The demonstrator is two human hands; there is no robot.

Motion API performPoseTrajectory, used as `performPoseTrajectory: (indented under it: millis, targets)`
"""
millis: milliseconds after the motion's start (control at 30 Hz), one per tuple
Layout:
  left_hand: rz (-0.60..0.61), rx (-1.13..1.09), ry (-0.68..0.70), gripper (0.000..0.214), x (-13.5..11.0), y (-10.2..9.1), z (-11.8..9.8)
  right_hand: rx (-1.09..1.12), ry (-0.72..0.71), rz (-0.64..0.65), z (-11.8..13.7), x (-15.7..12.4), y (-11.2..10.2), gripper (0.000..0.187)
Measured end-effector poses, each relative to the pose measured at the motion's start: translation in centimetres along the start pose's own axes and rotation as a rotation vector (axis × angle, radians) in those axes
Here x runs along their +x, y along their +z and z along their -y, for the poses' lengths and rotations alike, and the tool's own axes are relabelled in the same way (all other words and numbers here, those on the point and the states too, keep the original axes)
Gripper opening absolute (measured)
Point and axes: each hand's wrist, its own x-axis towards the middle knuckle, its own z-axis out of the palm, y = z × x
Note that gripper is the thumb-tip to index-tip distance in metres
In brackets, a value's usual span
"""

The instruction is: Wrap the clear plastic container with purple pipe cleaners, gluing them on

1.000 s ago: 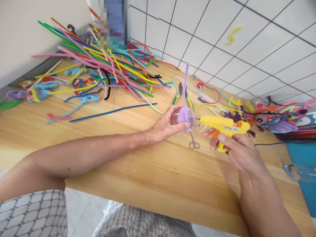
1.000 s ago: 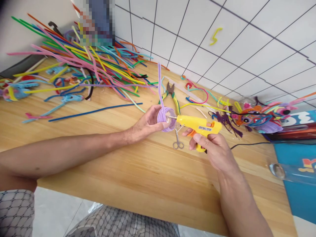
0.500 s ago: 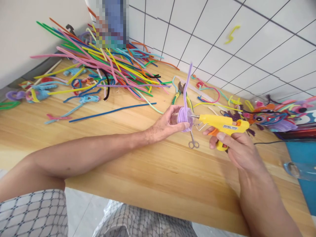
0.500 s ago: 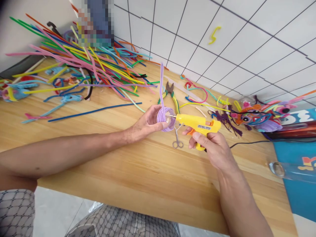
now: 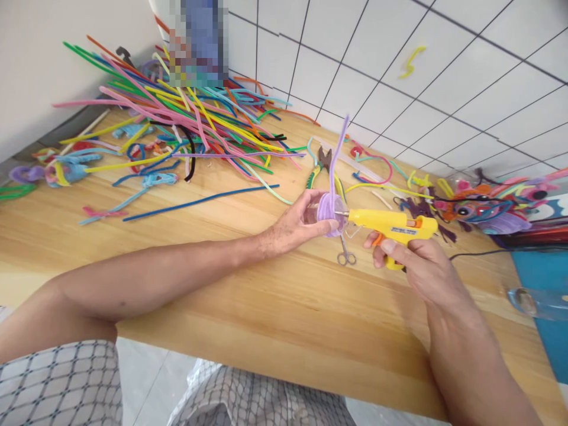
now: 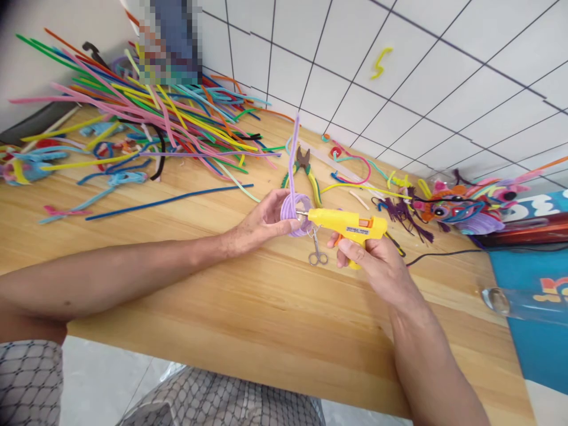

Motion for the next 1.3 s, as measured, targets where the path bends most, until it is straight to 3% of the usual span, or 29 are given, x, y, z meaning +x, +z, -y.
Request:
performPoseTrajectory:
  millis: [1300]
  targets:
    - [0.04,0.013,-0.023,0.065,-0.15,-0.33,0.03,-0.1,-0.02,0.012,0.26,-0.16,-0.54,0.057]
